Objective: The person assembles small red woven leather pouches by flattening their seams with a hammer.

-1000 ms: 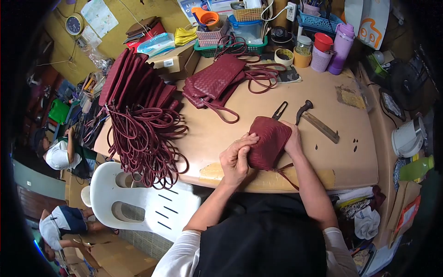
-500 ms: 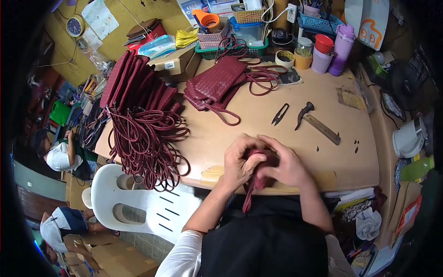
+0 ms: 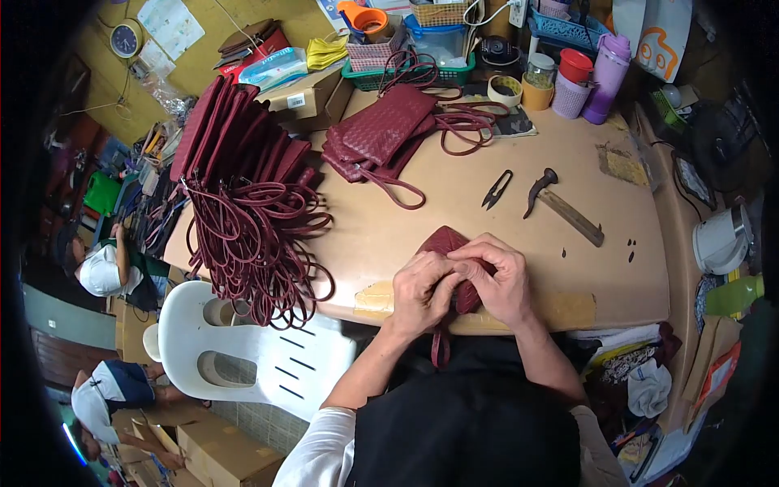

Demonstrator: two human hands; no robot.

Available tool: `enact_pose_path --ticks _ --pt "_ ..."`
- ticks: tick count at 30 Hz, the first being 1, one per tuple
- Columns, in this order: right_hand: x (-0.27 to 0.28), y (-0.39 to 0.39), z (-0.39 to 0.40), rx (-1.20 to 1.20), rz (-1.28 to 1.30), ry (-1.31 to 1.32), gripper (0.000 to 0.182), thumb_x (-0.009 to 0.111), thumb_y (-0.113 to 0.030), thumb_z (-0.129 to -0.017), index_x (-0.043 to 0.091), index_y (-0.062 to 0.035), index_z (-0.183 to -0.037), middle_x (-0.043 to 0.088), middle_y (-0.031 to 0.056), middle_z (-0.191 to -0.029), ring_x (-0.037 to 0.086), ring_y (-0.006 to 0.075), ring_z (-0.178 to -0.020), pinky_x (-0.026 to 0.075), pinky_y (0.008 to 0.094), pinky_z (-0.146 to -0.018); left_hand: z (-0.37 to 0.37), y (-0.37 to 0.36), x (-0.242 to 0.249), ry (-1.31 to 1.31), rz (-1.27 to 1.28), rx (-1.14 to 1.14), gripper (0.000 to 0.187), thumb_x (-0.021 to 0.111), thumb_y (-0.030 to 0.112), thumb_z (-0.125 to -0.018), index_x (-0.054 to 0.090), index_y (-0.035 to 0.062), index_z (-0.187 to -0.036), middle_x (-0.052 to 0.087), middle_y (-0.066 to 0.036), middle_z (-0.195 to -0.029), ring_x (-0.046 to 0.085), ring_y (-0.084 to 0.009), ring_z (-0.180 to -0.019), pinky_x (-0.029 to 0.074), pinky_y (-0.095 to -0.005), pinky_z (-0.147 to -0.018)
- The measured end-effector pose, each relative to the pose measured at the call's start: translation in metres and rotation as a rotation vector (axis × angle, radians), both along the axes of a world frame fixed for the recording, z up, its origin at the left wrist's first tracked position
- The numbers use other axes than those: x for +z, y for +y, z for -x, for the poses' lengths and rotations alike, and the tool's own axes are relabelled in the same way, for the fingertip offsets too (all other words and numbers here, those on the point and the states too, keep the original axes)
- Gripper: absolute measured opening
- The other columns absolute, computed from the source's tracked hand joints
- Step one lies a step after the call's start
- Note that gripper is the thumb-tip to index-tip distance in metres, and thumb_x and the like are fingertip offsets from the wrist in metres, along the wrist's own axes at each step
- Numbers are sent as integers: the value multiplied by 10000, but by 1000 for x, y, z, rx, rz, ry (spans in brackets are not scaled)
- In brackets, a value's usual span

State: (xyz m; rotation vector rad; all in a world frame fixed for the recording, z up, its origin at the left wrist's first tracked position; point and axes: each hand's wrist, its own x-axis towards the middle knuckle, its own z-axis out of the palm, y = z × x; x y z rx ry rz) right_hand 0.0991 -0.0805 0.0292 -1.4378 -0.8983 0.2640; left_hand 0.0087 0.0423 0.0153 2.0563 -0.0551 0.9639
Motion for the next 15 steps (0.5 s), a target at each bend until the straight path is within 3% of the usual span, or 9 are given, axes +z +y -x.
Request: enact_pose_path --ticks 2,3,4,6,7,9,10,12,15 --pt "-3 -1 0 -131 62 -183 179 648 -190 -885 684 -25 -824 649 87 -838 608 185 -767 460 295 -707 0 -1 1 74 -12 -27 117 713 16 -743 658 3 -845 595 -109 -679 573 -259 -598 450 -333 -584" --pt "-6 -2 1 -150 39 -198 201 589 -153 -919 672 -18 -795 649 80 -823 592 166 -724 445 299 -669 3 5 2 199 25 -103 254 772 123 -723 664 7 -920 627 -113 -780 617 -276 -780 477 -354 -728" --pt "-7 -4 1 -136 37 -202 201 589 -153 -919 672 -18 -795 649 80 -823 592 166 -724 445 299 -669 5 10 5 195 25 -89 254 772 123 -723 664 7 -920 627 -113 -780 617 -276 -780 477 -354 -728" --pt "-9 -11 -3 -149 -128 159 272 568 -199 -941 658 -23 -755 652 75 -841 594 159 -722 452 290 -676 6 22 21 160 -116 -284 557 828 309 -673 644 11 -1106 649 -147 -1002 585 -309 -1088 442 -383 -935" --pt "-15 -14 -9 -237 -246 307 282 545 -231 -957 650 -29 -791 643 65 -837 587 153 -719 456 277 -682 10 26 32 261 -9 -403 823 838 419 -630 532 27 -1285 548 -147 -1271 405 -336 -1316 298 -455 -1090" --pt "2 -18 -11 -302 -476 764 296 481 -305 -991 608 -43 -943 624 43 -819 589 146 -759 472 261 -759 13 38 28 238 77 -288 826 836 387 -643 505 37 -1314 535 -158 -1287 428 -345 -1284 314 -459 -1073" --pt "-7 -29 -29 36 -603 985 277 462 -276 -1000 572 -32 -1069 626 50 -878 596 146 -892 464 291 -861 17 42 27 216 158 -185 831 833 355 -656 478 48 -1342 521 -169 -1304 451 -353 -1252 330 -464 -1056" --pt "-22 -21 -36 -361 -263 498 358 479 -327 -984 556 -22 -1155 608 114 -1094 561 217 -1100 418 346 -983 15 41 15 272 359 -174 667 764 223 -744 488 44 -1325 518 -176 -1311 451 -353 -1260 368 -412 -1047" --pt "-43 -13 -40 -271 -312 248 443 510 -268 -965 464 17 -1300 514 154 -1269 448 236 -1259 323 370 -1081 7 49 -16 411 242 -30 508 586 14 -819 485 27 -1317 492 -148 -1340 458 -250 -1278 377 -342 -1041"
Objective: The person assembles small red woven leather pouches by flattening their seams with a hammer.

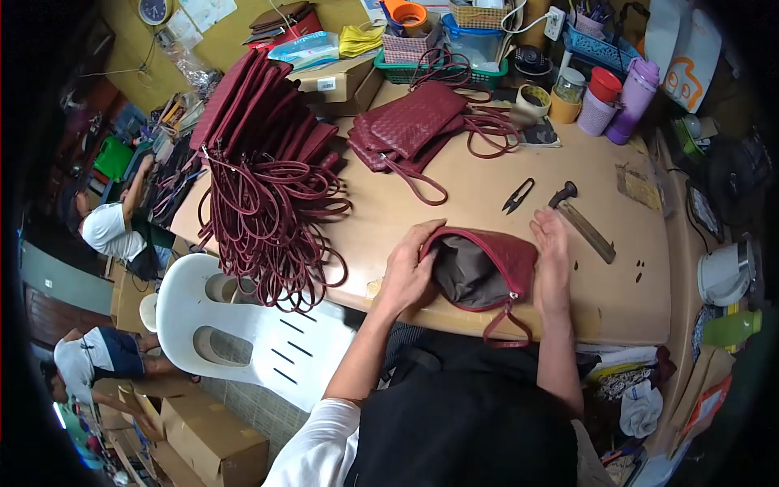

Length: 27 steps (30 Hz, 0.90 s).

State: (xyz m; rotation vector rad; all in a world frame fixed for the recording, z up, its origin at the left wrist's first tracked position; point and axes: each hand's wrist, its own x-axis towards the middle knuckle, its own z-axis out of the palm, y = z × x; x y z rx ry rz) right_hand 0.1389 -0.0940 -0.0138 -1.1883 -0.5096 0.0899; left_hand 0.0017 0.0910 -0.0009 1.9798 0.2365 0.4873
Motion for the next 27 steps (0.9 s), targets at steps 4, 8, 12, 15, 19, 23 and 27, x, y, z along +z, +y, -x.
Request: enact_pose_path --ticks 4,8,12,15,19,23,27 --pt "41 -23 24 297 756 -356 474 592 -61 -786 519 -11 -1252 479 212 -1335 423 371 -1285 301 441 -1087 1 -5 6 167 -28 78 554 414 -131 -756 527 29 -1275 512 -159 -1342 531 -267 -1214 387 -342 -1037" --pt "38 -21 25 -252 798 -656 473 455 89 -725 613 -39 -1153 572 171 -1252 467 351 -1246 302 487 -1059 7 -13 35 -89 -285 111 619 452 -114 -705 525 68 -1292 456 -186 -1390 518 -333 -1218 427 -395 -1012" --pt "33 -36 12 41 1040 -766 444 468 65 -737 628 -55 -1133 635 132 -1159 544 302 -1168 303 485 -1056 12 -5 34 149 -521 2 534 595 -29 -716 560 67 -1241 496 -196 -1332 556 -379 -1127 480 -419 -917" --pt "28 -38 14 5 1011 -671 380 500 33 -754 634 -53 -1100 653 132 -1096 584 276 -1085 324 466 -1038 18 -16 40 105 -654 250 479 756 83 -686 584 35 -1132 541 -210 -1177 547 -388 -1053 473 -420 -864" --pt "52 -26 21 15 1013 -567 233 522 -50 -815 641 -55 -1016 655 156 -839 615 294 -853 382 409 -961 18 -45 53 -124 -500 -124 380 775 87 -709 584 13 -1029 565 -182 -1018 582 -323 -937 484 -395 -770" --pt "55 -20 27 130 1029 -583 205 519 -78 -835 634 -40 -1000 643 165 -782 615 304 -833 390 399 -938 -16 -45 28 388 -701 -337 157 603 60 -796 616 3 -941 620 -188 -862 607 -331 -899 485 -386 -747" --pt "43 -19 37 -5 1029 -777 251 518 -58 -828 648 -6 -1036 667 171 -1002 618 300 -986 379 431 -973 -49 -43 -5 133 -869 -219 187 577 180 -817 655 15 -856 617 -174 -801 610 -332 -813 482 -397 -754"
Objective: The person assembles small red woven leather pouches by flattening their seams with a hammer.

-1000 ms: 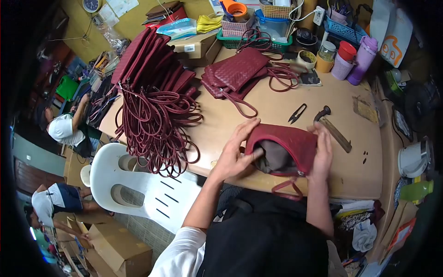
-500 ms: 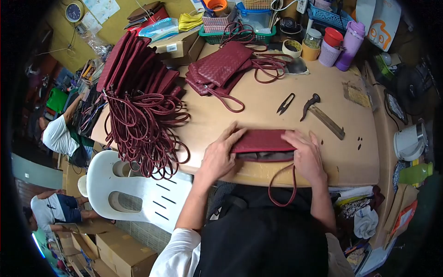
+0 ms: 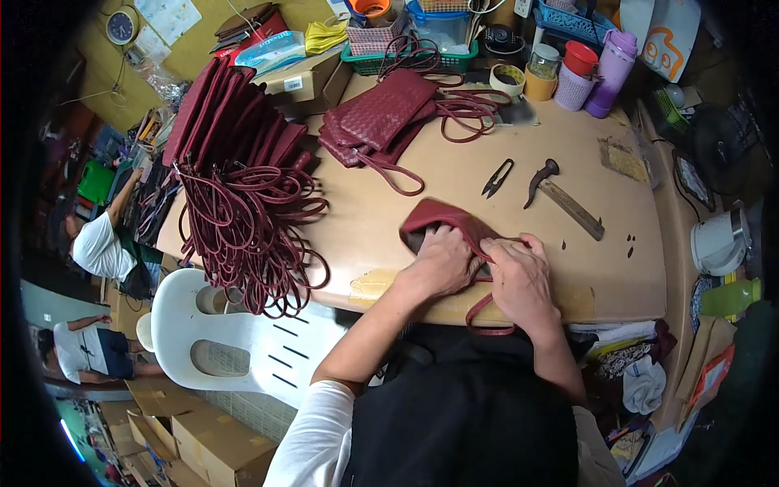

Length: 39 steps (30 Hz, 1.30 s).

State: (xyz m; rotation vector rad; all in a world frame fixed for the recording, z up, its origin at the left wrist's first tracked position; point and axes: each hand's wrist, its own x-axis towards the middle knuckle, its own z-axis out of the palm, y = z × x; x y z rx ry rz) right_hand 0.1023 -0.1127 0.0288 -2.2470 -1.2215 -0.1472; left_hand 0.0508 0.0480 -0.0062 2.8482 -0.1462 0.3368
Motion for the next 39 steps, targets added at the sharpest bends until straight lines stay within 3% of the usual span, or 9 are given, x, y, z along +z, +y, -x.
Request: enact_pose_path --ticks 2,8,11,18,20,22,25,33,39 --pt "-5 -7 -2 29 18 42 266 513 -62 -846 637 -5 -1075 666 142 -1092 609 253 -1060 338 427 -1003 -11 1 -2 411 221 142 219 589 227 -817 661 33 -889 625 -182 -901 609 -327 -892 471 -431 -768" --pt "-21 -18 2 54 -38 -36 318 534 -34 -820 632 -26 -1123 630 145 -1171 539 271 -1174 298 459 -1049 0 -2 -35 -127 65 70 289 588 228 -823 636 64 -1055 627 -172 -1033 606 -351 -948 465 -468 -784" --pt "-52 -22 -4 -22 14 51 404 497 -3 -817 602 -84 -1198 513 150 -1341 391 339 -1305 271 504 -1075 3 1 -42 -112 94 104 316 584 265 -851 630 60 -1086 628 -176 -1035 600 -352 -950 460 -458 -801" --pt "-39 -31 -12 -44 -73 127 409 472 -2 -821 591 -89 -1202 580 161 -1243 527 322 -1169 355 445 -1026 54 -15 13 83 73 -36 311 575 218 -868 613 8 -1094 615 -146 -1017 608 -303 -943 481 -407 -782" --pt "9 -42 -14 -90 60 772 377 494 -38 -831 591 -86 -1192 643 167 -1087 626 307 -974 448 406 -908 67 -5 38 83 39 -89 287 571 172 -851 615 10 -1085 608 -135 -1003 609 -288 -928 494 -390 -754" --pt "26 -45 -12 -80 124 724 314 540 -109 -846 600 -74 -1152 662 163 -943 648 307 -812 487 399 -800 78 2 61 94 6 -148 271 568 125 -835 617 13 -1077 600 -124 -989 609 -273 -913 508 -372 -726" --pt "43 -37 -7 102 -100 119 336 718 -212 -750 617 -68 -1037 615 127 -1091 581 305 -1013 413 413 -937 70 8 88 130 69 -184 235 582 93 -803 632 25 -1023 535 -115 -902 600 -274 -831 515 -370 -692" --pt "38 -37 -3 107 -133 -80 205 755 -132 -661 607 -54 -780 554 101 -1045 532 297 -1015 405 423 -916 59 18 103 94 -46 -126 218 686 234 -805 597 92 -945 614 -73 -756 631 -244 -766 394 -402 -918" --pt "21 -61 -9 81 -53 -24 230 770 -65 -644 612 -44 -810 507 106 -926 537 293 -936 455 396 -816 65 25 92 224 -166 -149 273 688 291 -810 593 95 -975 620 -54 -677 648 -208 -776 313 -492 -1060"
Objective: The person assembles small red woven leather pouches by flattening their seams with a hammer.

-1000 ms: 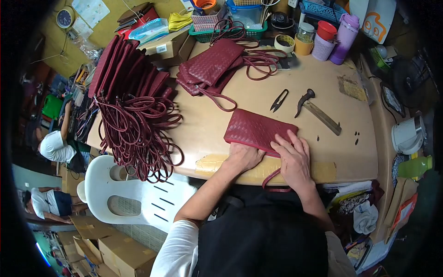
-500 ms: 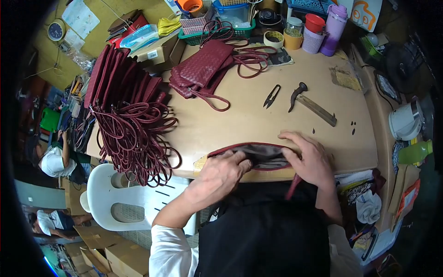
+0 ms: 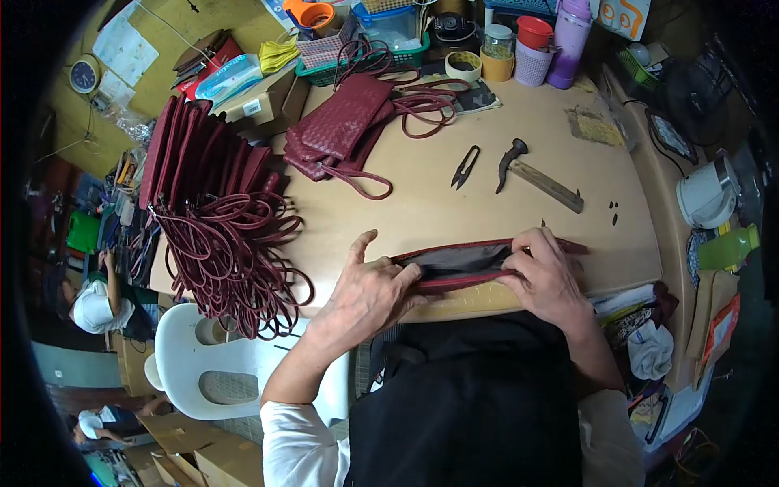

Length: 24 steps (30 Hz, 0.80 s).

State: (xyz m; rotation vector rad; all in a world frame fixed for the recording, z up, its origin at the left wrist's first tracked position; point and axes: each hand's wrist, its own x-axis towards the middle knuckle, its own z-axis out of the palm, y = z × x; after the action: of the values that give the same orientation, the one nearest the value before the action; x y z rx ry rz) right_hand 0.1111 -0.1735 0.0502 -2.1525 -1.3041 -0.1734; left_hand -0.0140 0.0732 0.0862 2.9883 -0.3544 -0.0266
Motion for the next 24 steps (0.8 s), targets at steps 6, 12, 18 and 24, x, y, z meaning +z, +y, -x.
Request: enact_pose_path --ticks 6,12,18,24 --pt "-19 -23 -9 15 -160 76 287 777 -50 -664 661 -45 -926 547 55 -803 587 219 -731 482 345 -673 2 14 -31 -222 311 -79 242 759 230 -755 618 70 -872 595 -87 -835 626 -243 -775 437 -452 -941" --pt "9 -28 1 -139 -111 580 250 763 -93 -727 650 -28 -940 550 83 -788 583 230 -704 474 320 -646 2 27 -18 -315 450 -17 297 788 267 -726 615 31 -775 566 -218 -1101 582 -353 -1037 480 -431 -834" --pt "-5 -32 -5 -170 -36 478 182 747 -96 -752 617 -13 -849 541 83 -783 569 246 -672 471 344 -627 6 34 -46 -55 605 -26 239 767 124 -723 590 19 -843 656 -128 -834 641 -293 -762 501 -370 -672" --pt "-25 -30 10 -172 -117 -293 142 681 -64 -760 590 -18 -858 538 88 -833 583 270 -747 480 372 -678 19 18 -40 -617 206 1 282 685 1 -700 658 80 -969 616 -58 -836 597 -249 -809 462 -340 -716"
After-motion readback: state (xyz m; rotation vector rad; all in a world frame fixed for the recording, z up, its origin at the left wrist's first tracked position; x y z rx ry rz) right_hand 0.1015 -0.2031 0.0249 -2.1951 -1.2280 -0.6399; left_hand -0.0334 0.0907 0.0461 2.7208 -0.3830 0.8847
